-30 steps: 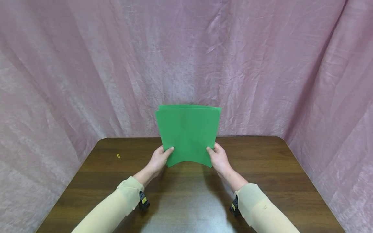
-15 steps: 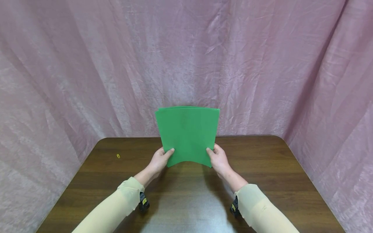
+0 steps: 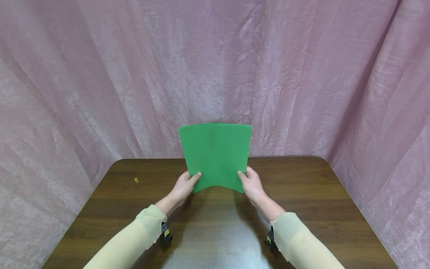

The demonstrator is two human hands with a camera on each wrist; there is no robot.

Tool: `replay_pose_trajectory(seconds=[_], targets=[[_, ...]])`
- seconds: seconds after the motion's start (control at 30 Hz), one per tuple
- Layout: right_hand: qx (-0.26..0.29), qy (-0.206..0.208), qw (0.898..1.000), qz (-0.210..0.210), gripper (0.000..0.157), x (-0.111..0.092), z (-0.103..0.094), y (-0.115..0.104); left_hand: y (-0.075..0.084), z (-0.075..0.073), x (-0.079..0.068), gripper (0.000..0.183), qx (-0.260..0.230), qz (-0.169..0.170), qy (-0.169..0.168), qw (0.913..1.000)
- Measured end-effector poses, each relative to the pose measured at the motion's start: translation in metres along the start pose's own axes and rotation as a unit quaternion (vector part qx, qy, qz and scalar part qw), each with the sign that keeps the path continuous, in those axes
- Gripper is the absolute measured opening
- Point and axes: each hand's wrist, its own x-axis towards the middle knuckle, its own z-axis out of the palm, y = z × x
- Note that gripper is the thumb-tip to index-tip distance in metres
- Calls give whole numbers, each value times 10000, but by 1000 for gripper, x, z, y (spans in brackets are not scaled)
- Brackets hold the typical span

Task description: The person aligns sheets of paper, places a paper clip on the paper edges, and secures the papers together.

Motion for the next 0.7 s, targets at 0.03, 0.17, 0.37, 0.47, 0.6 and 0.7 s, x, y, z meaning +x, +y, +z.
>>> replay_pose_trajectory(seconds=[0.03,0.17,0.37,0.47,0.6,0.7], targets=[[-9,-9,10000,-1,34,0,0,0,0,0,0,39,-7,-5,-3,10000],[-67,3,10000,10,34,1,-1,1,-1,0,1,38,-25,-4,-28,10000],[-72,59,10000,24,33,2,1,1,2,-3,0,37,28,57,23,10000],[-98,27,9999,20,34,2,1,1,9,-6,0,37,-26,131,112,9998],[-127,-9,9999,30,35,2,1,1,25,-11,0,38,-78,362,104,9993],[-134,6,9999,18,35,2,1,1,41,-14,1,38,-121,585,81,9982]])
